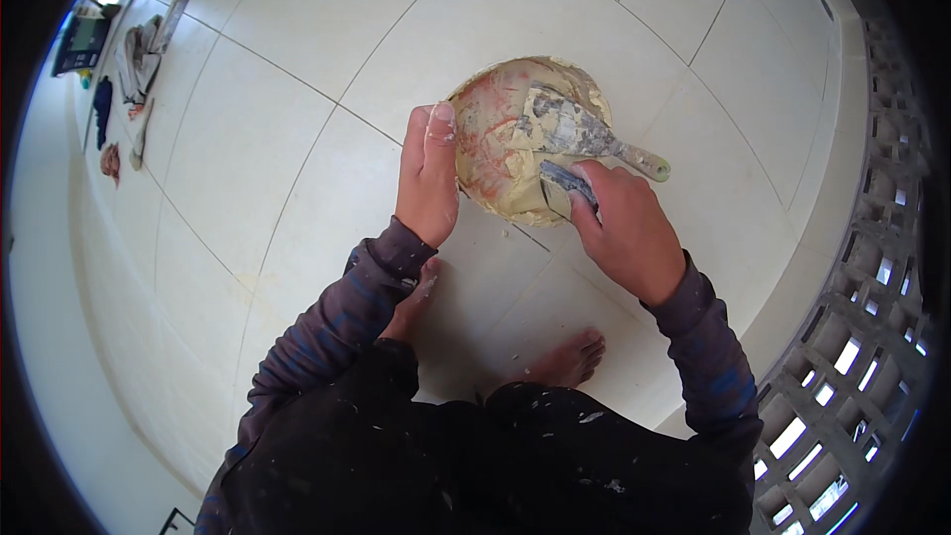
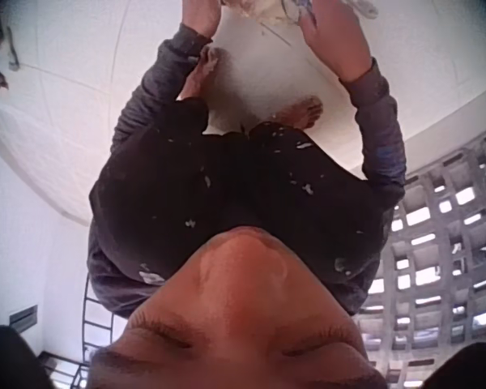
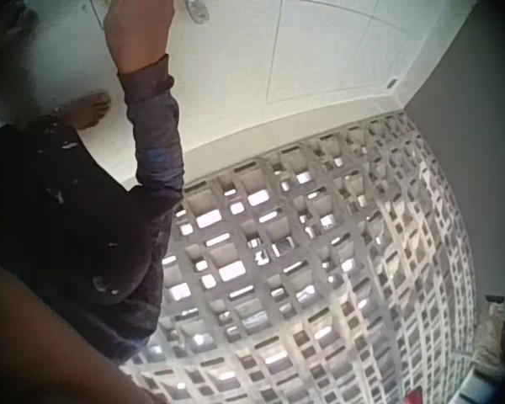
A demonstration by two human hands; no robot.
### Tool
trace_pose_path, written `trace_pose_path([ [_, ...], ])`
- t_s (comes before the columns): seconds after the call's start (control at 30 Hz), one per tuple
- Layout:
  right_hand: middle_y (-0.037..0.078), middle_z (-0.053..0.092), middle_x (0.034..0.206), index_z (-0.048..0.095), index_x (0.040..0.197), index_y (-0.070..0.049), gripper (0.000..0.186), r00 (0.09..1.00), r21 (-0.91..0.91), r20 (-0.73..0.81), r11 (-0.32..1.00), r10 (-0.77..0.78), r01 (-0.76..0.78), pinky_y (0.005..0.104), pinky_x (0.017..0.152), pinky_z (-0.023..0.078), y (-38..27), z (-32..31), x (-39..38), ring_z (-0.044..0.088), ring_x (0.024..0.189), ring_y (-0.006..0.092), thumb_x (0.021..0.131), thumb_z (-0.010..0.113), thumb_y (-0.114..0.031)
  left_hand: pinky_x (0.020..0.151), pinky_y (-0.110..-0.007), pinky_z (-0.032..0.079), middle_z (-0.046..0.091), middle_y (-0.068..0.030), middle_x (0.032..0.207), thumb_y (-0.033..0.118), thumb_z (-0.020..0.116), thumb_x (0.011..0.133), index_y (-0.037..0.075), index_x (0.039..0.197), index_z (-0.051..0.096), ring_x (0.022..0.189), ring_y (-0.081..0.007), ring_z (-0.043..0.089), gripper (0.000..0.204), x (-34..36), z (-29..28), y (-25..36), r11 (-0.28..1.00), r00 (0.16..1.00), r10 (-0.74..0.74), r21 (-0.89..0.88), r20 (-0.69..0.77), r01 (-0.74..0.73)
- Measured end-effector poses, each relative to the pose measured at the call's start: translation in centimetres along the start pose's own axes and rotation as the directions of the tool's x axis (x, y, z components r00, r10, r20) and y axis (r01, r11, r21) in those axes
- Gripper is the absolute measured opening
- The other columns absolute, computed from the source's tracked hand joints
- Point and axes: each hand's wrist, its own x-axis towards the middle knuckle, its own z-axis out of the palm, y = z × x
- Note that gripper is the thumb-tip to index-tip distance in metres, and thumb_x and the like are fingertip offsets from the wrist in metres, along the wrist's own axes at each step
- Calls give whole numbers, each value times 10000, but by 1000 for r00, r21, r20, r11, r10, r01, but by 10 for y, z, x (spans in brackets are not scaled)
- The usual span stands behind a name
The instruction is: The person applies filler to the joints between floor tiles using a small scraper. They scoop the material from a bowl and press it into the gaps, then use a cloth to wipe the surface.
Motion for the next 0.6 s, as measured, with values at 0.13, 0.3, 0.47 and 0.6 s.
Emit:
trace_pose_path([
  [0.13,258,672,879,621,1086,60,244,937,135,333,978,108,-161,520,709,496,13,-41,43,634,786,461,916,606,-115,761,-262,411,448,-3,848,410,413,1110,32,975,478,807,-95,399,406,23,48,13,988,976,-154,-31,-151,151],
  [0.3,250,699,918,617,1155,83,286,960,546,236,797,148,-258,423,730,531,127,-99,-37,688,773,338,942,598,-108,692,-268,411,433,6,800,408,430,1104,32,930,453,747,-93,390,415,2,203,10,969,965,-221,81,-141,233],
  [0.47,148,726,1014,608,1240,90,309,927,819,324,435,188,-375,329,814,533,113,-113,-58,673,904,169,995,569,-95,710,-278,409,438,-2,850,436,422,1101,38,949,456,790,-92,389,428,-10,186,7,966,961,-258,-6,-94,259],
  [0.6,129,686,1193,545,1337,85,372,797,796,601,46,61,-603,312,934,514,105,-129,-36,648,1082,167,995,560,-60,803,-285,450,515,-38,980,468,409,1097,32,1077,515,894,-110,468,449,15,138,6,970,963,-236,-85,-127,227],
])
